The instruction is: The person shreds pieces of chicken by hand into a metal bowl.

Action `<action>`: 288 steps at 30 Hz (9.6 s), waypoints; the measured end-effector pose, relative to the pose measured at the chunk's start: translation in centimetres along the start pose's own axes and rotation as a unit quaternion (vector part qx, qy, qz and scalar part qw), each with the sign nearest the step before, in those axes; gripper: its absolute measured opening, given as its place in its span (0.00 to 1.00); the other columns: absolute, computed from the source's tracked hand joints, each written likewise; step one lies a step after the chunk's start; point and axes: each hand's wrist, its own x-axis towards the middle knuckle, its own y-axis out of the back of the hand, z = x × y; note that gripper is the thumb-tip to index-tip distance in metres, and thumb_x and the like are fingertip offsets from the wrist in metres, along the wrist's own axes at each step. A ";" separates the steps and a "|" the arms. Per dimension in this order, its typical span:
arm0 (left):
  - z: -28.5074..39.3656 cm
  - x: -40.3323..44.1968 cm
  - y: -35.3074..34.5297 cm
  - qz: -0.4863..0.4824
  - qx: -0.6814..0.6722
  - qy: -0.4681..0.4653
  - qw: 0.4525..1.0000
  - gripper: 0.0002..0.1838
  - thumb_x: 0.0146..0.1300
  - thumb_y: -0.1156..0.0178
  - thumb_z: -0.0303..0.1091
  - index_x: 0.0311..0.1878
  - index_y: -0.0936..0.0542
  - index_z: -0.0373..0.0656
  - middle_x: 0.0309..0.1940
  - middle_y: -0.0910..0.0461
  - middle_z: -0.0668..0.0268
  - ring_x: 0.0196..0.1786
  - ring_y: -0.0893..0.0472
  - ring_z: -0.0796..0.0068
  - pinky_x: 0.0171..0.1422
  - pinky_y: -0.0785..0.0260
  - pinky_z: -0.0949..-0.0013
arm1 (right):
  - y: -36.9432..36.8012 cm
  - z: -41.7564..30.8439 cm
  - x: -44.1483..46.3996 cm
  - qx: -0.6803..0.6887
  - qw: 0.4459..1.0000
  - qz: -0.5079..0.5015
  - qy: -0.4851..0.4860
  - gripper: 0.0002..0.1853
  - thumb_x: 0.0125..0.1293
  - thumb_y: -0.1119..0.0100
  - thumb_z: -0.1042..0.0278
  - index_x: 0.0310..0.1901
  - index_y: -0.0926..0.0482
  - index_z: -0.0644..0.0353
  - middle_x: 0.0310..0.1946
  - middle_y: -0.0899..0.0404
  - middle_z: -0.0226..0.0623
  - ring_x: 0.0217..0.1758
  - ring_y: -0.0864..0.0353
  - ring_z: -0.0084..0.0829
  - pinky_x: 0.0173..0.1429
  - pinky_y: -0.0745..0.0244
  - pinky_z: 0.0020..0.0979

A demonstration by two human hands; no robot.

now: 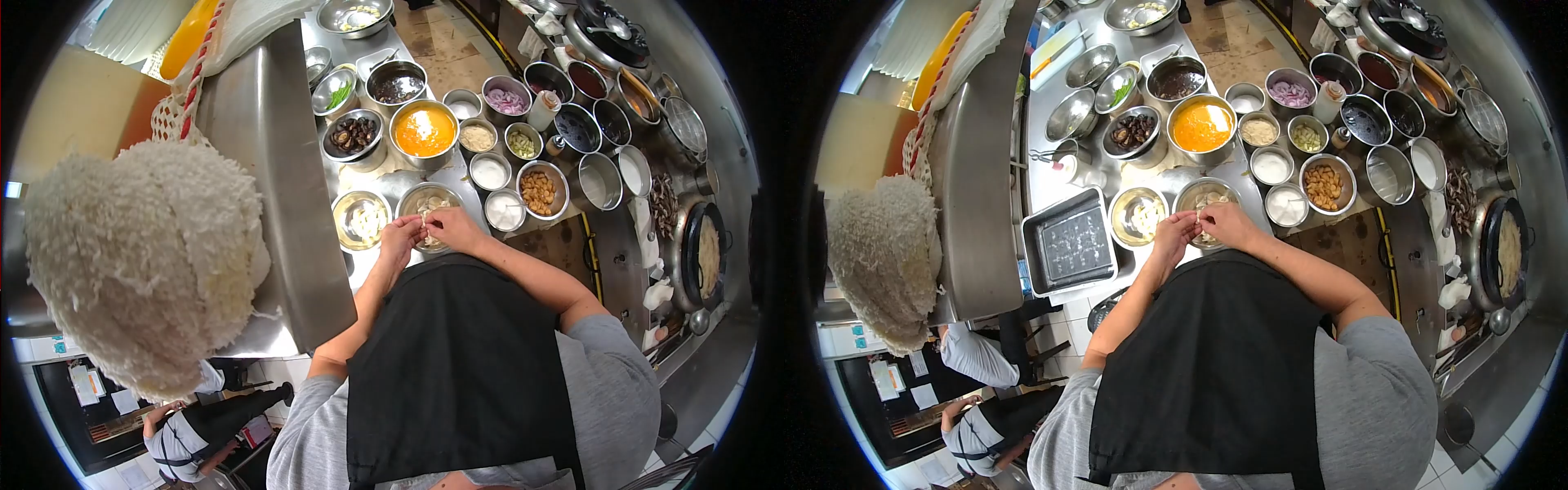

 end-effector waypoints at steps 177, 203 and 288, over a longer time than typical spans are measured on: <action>-0.5 -0.7 0.3 -0.042 0.065 -0.127 0.989 0.09 0.64 0.44 0.19 0.46 0.24 0.32 0.41 0.19 0.59 0.43 0.19 0.73 0.52 0.25 0.72 | -1.1 2.4 0.1 0.184 0.964 -0.009 -0.191 0.04 0.63 0.44 0.74 0.35 0.25 0.65 0.28 0.22 0.32 0.26 0.22 0.20 0.31 0.23 0.24; -0.9 -0.9 -0.3 -0.015 0.123 -0.143 0.982 0.10 0.61 0.37 0.21 0.45 0.21 0.33 0.37 0.18 0.64 0.39 0.19 0.78 0.47 0.25 0.76 | -0.8 1.8 0.1 0.264 0.938 -0.036 -0.222 0.07 0.65 0.42 0.71 0.38 0.21 0.67 0.28 0.20 0.31 0.28 0.21 0.19 0.33 0.24 0.23; -0.6 -1.5 -0.2 -0.115 -0.064 -0.002 0.991 0.11 0.69 0.45 0.27 0.53 0.25 0.37 0.37 0.20 0.62 0.36 0.19 0.74 0.46 0.22 0.69 | -0.7 1.1 0.0 0.141 0.977 0.006 -0.161 0.07 0.60 0.40 0.69 0.34 0.21 0.65 0.26 0.20 0.32 0.29 0.23 0.19 0.33 0.27 0.25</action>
